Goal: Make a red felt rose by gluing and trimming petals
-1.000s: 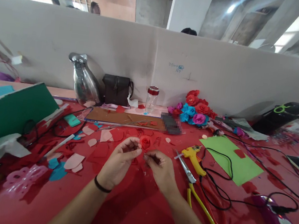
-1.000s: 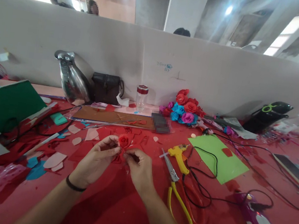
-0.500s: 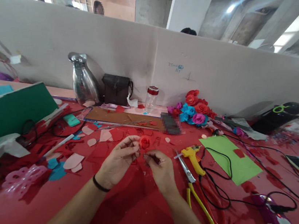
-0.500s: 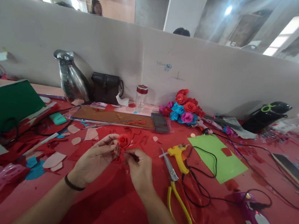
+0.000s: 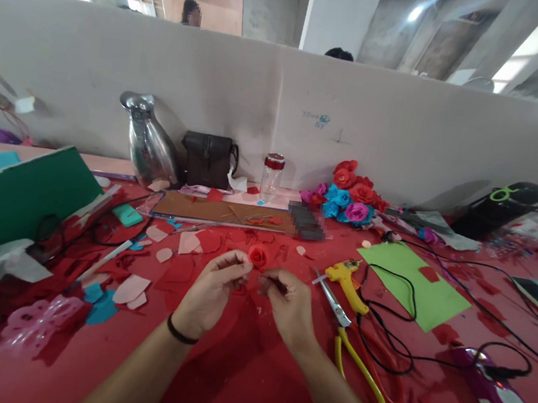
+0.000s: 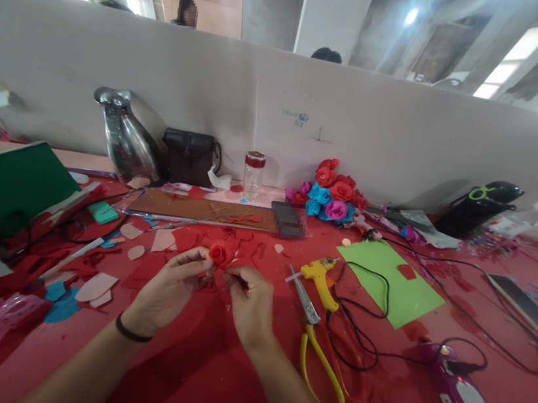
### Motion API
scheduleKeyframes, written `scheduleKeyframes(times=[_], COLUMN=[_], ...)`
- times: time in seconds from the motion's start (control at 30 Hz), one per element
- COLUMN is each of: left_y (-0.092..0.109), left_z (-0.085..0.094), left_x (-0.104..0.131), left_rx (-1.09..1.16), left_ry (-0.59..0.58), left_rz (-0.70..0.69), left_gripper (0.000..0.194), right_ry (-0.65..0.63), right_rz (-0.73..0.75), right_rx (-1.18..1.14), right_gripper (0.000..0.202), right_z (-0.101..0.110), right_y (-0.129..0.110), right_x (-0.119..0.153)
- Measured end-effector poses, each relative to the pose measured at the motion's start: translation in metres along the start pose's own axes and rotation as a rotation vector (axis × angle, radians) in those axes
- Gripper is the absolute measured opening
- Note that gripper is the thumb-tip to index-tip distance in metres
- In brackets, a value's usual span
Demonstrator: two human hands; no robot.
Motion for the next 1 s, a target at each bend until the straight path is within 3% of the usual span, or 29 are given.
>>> scheduleKeyframes(times=[0.33, 0.57, 0.8, 1.0], left_y=[0.0000, 0.0077, 0.0017, 0.0097], left_z=[0.0018, 0.0026, -0.0005, -0.0062], left_x=[0.0001, -0.0018, -0.0012, 0.0024], left_rx=[-0.017, -0.004, -0.140, -0.018], left_ry=[0.019, 0.047, -0.072, -0.103], left_rz=[-0.018, -0.134, -0.121, -0.184], left_gripper=[0.005, 0.004, 0.030, 0.051], right_ry=[0.036, 0.023, 0.005, 0.011], right_rz=[0.053, 0.047, 0.064, 0.051], right_rx=[0.076, 0.054, -0.062, -0.063], right_gripper=[0.014, 0.012, 0.010, 0.011], right_z=[0.0021, 0.0005, -0.0014, -0.0012], right_y=[-0.0007, -0.0026, 0.0014, 0.0021], right_x=[0.0012, 0.0018, 0.0030, 0.0018])
Point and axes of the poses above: each hand's wrist, its own x-axis away from the middle knuckle, its own z-axis out of the back of the hand, y = z × x, the point moved 6 cm from there along -x, towards the middle knuckle, and after that the axes turned 8 degrees about -z, right-handed, at the moved point
